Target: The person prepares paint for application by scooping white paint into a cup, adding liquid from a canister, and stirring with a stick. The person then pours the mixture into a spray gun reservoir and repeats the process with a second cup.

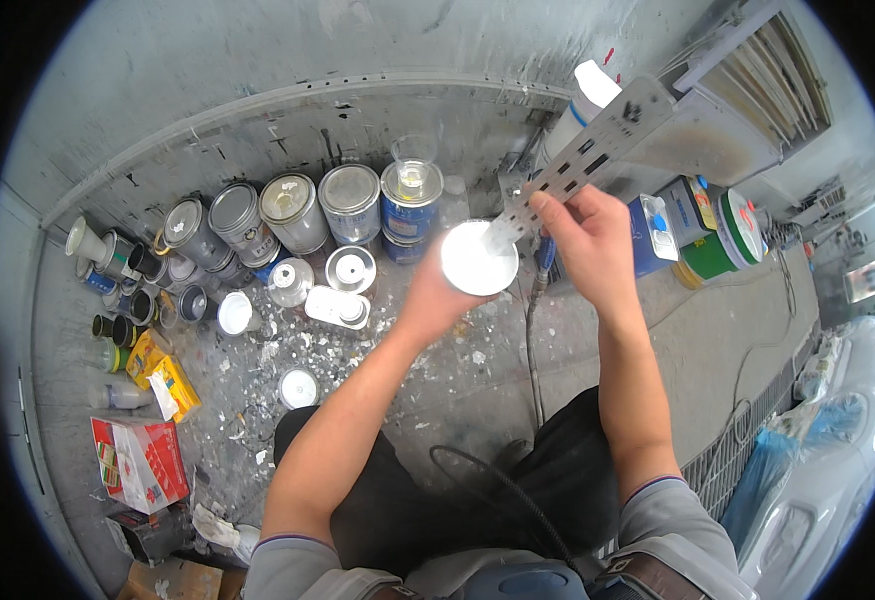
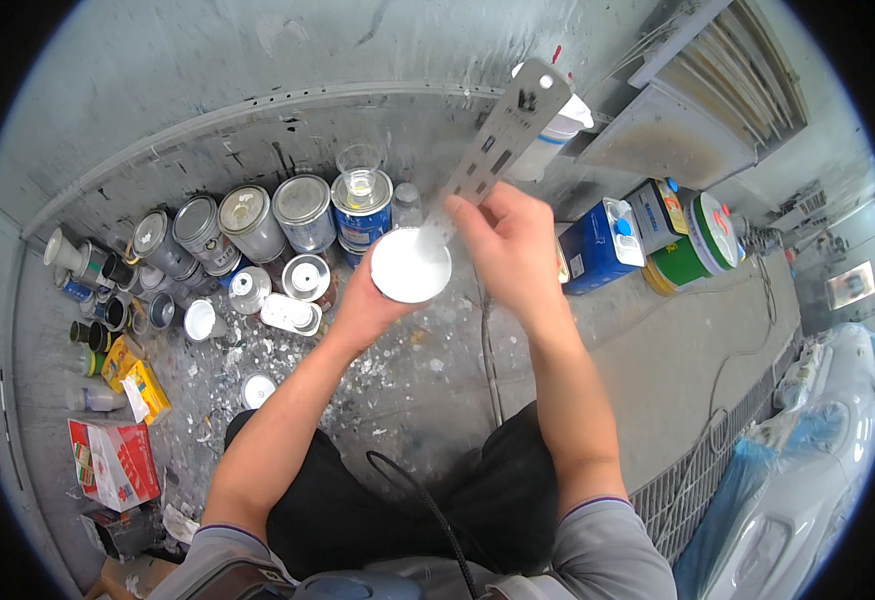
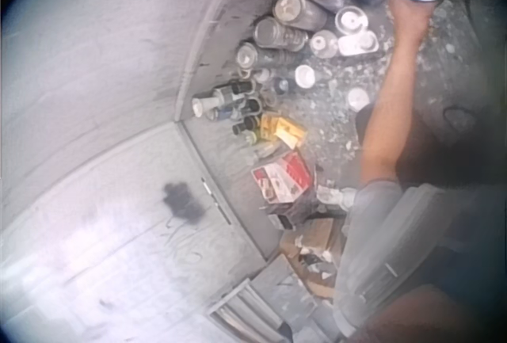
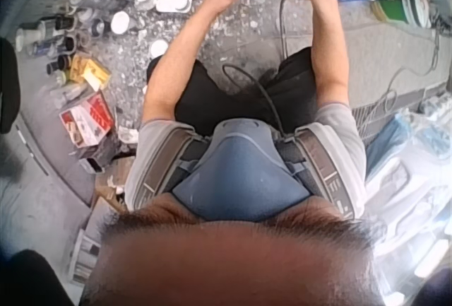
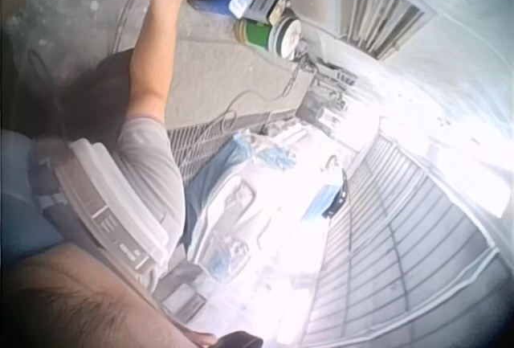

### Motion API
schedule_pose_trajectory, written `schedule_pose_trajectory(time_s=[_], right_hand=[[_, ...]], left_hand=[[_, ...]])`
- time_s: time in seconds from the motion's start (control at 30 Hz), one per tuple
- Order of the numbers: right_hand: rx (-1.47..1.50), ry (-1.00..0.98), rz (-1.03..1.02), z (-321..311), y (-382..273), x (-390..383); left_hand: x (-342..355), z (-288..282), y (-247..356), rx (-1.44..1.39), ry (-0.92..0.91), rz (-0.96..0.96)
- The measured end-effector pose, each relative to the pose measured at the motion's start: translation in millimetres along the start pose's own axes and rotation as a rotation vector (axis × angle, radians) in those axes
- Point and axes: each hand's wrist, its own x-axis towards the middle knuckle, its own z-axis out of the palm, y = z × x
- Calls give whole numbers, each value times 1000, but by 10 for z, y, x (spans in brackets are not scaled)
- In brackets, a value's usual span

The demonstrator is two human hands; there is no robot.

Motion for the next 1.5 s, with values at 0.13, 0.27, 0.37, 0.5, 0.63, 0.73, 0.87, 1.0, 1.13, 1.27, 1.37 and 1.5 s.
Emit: schedule_pose_trajectory(time_s=[0.13,0.27,0.37,0.5,0.63,0.73,0.87,1.0,1.13,1.27,1.37,1.5], right_hand=[[-111,-26,65,34,6,-45],[-68,-45,69,68,48,-89],[-63,-59,72,77,115,-66],[-168,-7,16,24,34,-12],[58,55,-1,-40,56,11],[-4,47,-31,12,176,68],[-52,26,1,66,328,-2],[73,17,8,152,320,-68],[-38,-46,8,153,117,-49],[24,-31,9,-5,-85,1],[74,1,-33,-75,-75,45],[-48,19,-44,-7,31,58]], left_hand=[[10,-17,34,-46,-18,-87],[31,35,107,-76,-1,-70],[56,4,58,-50,-27,-48],[20,-32,-79,-38,4,26],[6,-43,-207,-12,-36,83],[1,-42,-94,-36,-56,3],[-1,-41,-92,-52,-13,4],[47,-25,-136,-74,-1,2],[59,-35,-142,-46,-2,-6],[26,-2,-95,-11,-3,-13],[21,3,-56,0,-23,-39],[7,-15,10,-15,-36,-56]])
